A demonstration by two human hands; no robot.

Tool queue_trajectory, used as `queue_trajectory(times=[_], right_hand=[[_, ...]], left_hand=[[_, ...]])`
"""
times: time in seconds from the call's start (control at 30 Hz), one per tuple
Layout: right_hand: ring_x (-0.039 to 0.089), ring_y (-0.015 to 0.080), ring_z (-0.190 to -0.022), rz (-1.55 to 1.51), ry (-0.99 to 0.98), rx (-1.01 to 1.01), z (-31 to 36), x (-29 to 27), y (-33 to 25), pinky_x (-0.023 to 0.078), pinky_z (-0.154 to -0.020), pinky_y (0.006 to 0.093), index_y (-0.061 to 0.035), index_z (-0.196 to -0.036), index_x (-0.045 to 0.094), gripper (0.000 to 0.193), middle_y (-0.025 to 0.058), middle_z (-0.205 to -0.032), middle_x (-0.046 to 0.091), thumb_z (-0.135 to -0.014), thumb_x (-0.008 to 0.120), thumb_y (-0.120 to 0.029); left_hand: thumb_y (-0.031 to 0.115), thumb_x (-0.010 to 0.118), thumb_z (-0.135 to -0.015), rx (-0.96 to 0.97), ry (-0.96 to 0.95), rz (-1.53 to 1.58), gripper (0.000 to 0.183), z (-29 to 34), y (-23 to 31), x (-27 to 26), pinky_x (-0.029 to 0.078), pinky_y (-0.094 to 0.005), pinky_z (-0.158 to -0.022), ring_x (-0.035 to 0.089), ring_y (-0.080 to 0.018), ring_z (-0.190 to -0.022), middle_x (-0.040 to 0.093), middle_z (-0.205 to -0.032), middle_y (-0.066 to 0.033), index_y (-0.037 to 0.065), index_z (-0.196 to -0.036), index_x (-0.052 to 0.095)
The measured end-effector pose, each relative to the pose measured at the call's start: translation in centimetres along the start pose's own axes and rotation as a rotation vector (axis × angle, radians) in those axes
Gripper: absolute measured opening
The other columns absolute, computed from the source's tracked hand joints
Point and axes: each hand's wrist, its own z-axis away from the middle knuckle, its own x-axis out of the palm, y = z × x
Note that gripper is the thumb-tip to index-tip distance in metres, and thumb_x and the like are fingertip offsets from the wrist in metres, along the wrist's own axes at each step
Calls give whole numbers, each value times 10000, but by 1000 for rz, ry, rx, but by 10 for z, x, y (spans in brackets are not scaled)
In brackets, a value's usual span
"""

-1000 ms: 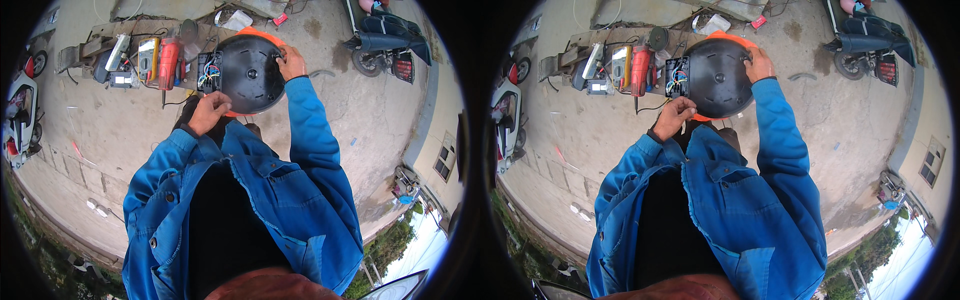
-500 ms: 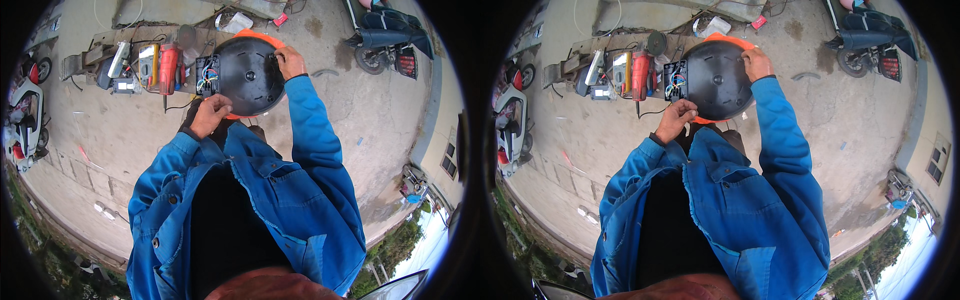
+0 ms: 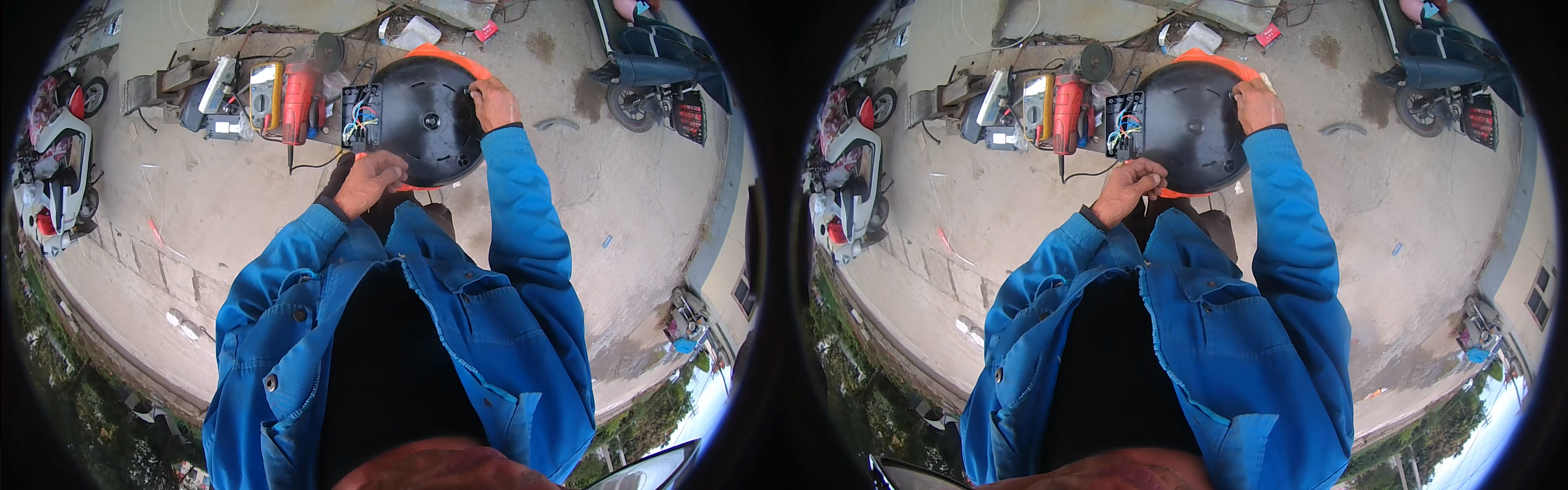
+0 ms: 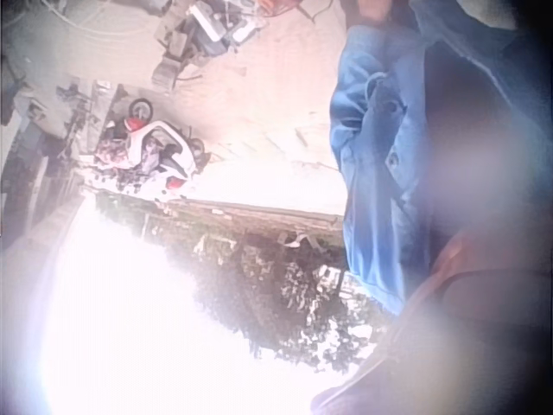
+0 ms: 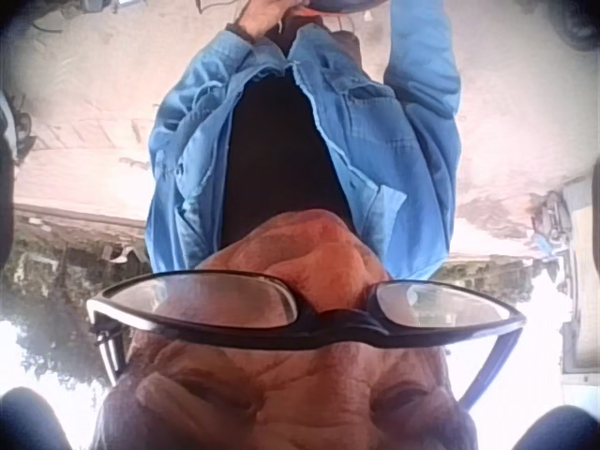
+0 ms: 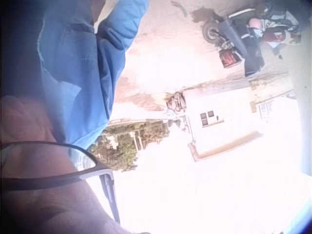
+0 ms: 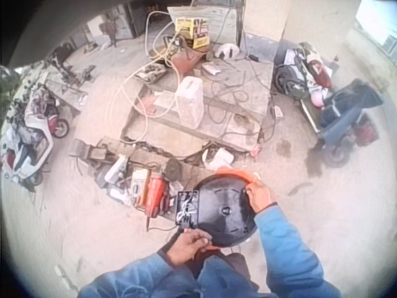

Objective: The person works on a small black circular electronic device, manipulating internal wires and components with their hands and a screwdriver. They repeatedly open and close the device's cover, adjust wiring, and use a multimeter to test connections.

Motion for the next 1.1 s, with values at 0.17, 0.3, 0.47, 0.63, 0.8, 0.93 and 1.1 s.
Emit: queue_trajectory(times=[0.17, 0.3, 0.47, 0.63, 0.8, 0.93, 1.1], right_hand=[[704, 389, -957, 13, -19, 13, -4, 5, -2, 568, -858, 473, -73, -1013, 753, 103, 149, -1042, 720, -916, 725, -90], [706, 387, -957, 36, -53, -51, -11, 3, -1, 573, -857, 478, -83, -995, 753, 93, 149, -1049, 717, -911, 714, -81], [706, 380, -962, -17, -97, 49, -15, 2, -4, 569, -869, 471, -83, -999, 759, 129, 144, -1051, 716, -887, 711, -40], [726, 327, -928, 31, -103, -27, -13, -3, -9, 580, -845, 420, -49, -1085, 755, 218, 150, -1035, 722, -871, 730, -13], [743, 297, -902, -43, -64, 149, -13, -4, -11, 585, -815, 422, -60, -1119, 746, 265, 143, -1001, 758, -865, 790, -126], [741, 337, -883, 81, -90, 229, -15, 2, -8, 583, -807, 445, -49, -1039, 748, 241, 161, -1003, 768, -871, 811, -209], [725, 385, -921, 92, -89, -17, -14, 5, -6, 579, -841, 469, -39, -1032, 736, 236, 166, -1020, 744, -871, 804, -197]], left_hand=[[100, 583, -1059, -17, 7, 26, 192, 6, 5, -11, 550, -287, -801, 647, -129, -884, 690, -987, -66, -21, -1188, 655], [103, 589, -1057, -3, 25, 49, 193, 8, 5, -20, 551, -289, -803, 643, -130, -880, 691, -985, -66, -24, -1185, 657], [100, 594, -1055, 15, 36, 92, 191, 12, 4, -33, 552, -285, -803, 643, -128, -873, 693, -979, -67, -27, -1183, 659], [91, 591, -1055, -4, 51, 62, 191, 14, 5, -41, 555, -284, -811, 654, -125, -881, 704, -1000, -67, -19, -1191, 669], [88, 585, -1060, -12, 33, 80, 186, 12, 2, -44, 558, -286, -821, 661, -126, -896, 711, -1014, -62, -8, -1191, 675], [96, 590, -1061, -6, 29, 89, 186, 11, -2, -46, 559, -290, -821, 666, -130, -903, 714, -1021, -62, -4, -1197, 669], [99, 592, -1060, 3, 38, 109, 190, 12, -5, -48, 558, -297, -820, 673, -135, -920, 713, -1029, -60, 4, -1209, 661]])
